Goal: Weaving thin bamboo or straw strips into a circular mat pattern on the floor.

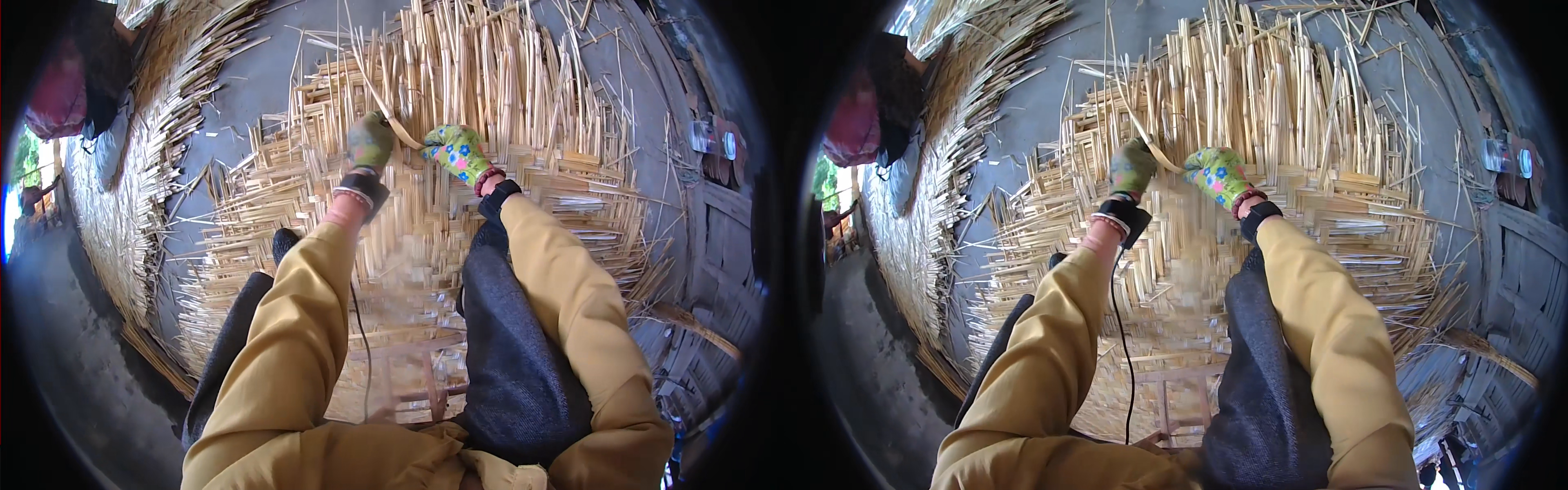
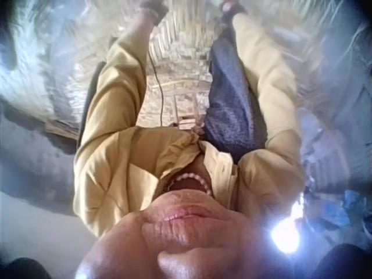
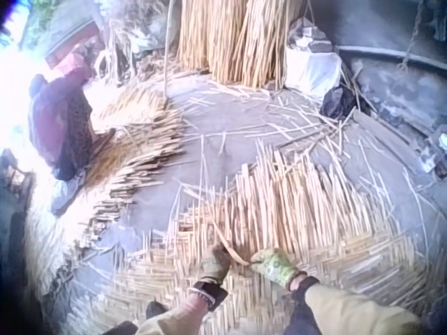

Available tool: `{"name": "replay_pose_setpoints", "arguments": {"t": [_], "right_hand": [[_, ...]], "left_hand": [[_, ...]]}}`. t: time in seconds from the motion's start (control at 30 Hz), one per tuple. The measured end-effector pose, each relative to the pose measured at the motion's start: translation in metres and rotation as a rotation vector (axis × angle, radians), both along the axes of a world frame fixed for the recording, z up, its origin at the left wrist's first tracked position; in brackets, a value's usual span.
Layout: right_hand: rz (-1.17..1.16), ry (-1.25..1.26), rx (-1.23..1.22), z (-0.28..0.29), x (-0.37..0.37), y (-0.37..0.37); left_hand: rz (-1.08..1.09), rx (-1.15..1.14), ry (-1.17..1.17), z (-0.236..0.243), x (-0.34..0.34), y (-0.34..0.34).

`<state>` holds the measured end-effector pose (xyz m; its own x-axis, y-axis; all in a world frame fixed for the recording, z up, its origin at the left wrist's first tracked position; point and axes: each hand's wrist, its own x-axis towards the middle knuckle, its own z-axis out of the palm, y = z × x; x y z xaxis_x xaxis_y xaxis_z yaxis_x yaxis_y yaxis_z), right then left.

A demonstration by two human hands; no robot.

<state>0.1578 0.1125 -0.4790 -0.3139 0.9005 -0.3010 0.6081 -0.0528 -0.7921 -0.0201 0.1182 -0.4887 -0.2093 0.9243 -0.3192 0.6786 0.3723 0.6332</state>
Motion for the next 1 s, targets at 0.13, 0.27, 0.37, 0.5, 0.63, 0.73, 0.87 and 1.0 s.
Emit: {"name": "replay_pose_setpoints", "arguments": {"t": [0.13, 0.27, 0.37, 0.5, 0.63, 0.73, 0.87, 1.0], "right_hand": [[-0.225, 0.057, -0.032, -0.012, -0.009, -0.002], [-0.445, 0.258, -0.054, -0.022, -0.004, -0.009], [-0.488, 0.422, -0.132, -0.023, 0.002, -0.012], [-0.483, 0.454, -0.193, -0.017, 0.004, -0.013], [-0.469, 0.290, -0.178, -0.014, -0.001, -0.010], [-0.443, 0.244, -0.146, -0.014, -0.007, -0.006], [-0.177, 0.095, 0.052, -0.018, -0.009, 0.002], [0.117, -0.213, 0.259, -0.028, -0.007, 0.007]], "left_hand": [[-0.118, 0.286, 0.314, 0.007, 0.017, -0.002], [-0.218, -0.108, 0.180, 0.015, 0.020, 0.018], [-0.225, -0.191, -0.141, 0.012, 0.020, 0.032], [-0.253, -0.079, 0.044, -0.010, 0.022, 0.038], [-0.714, 0.102, 0.306, -0.026, 0.011, 0.039], [-0.338, 0.047, -0.033, -0.020, 0.010, 0.020], [0.076, -0.038, -0.699, -0.001, 0.010, 0.006], [0.272, -0.108, -1.043, 0.015, -0.005, -0.003]]}}
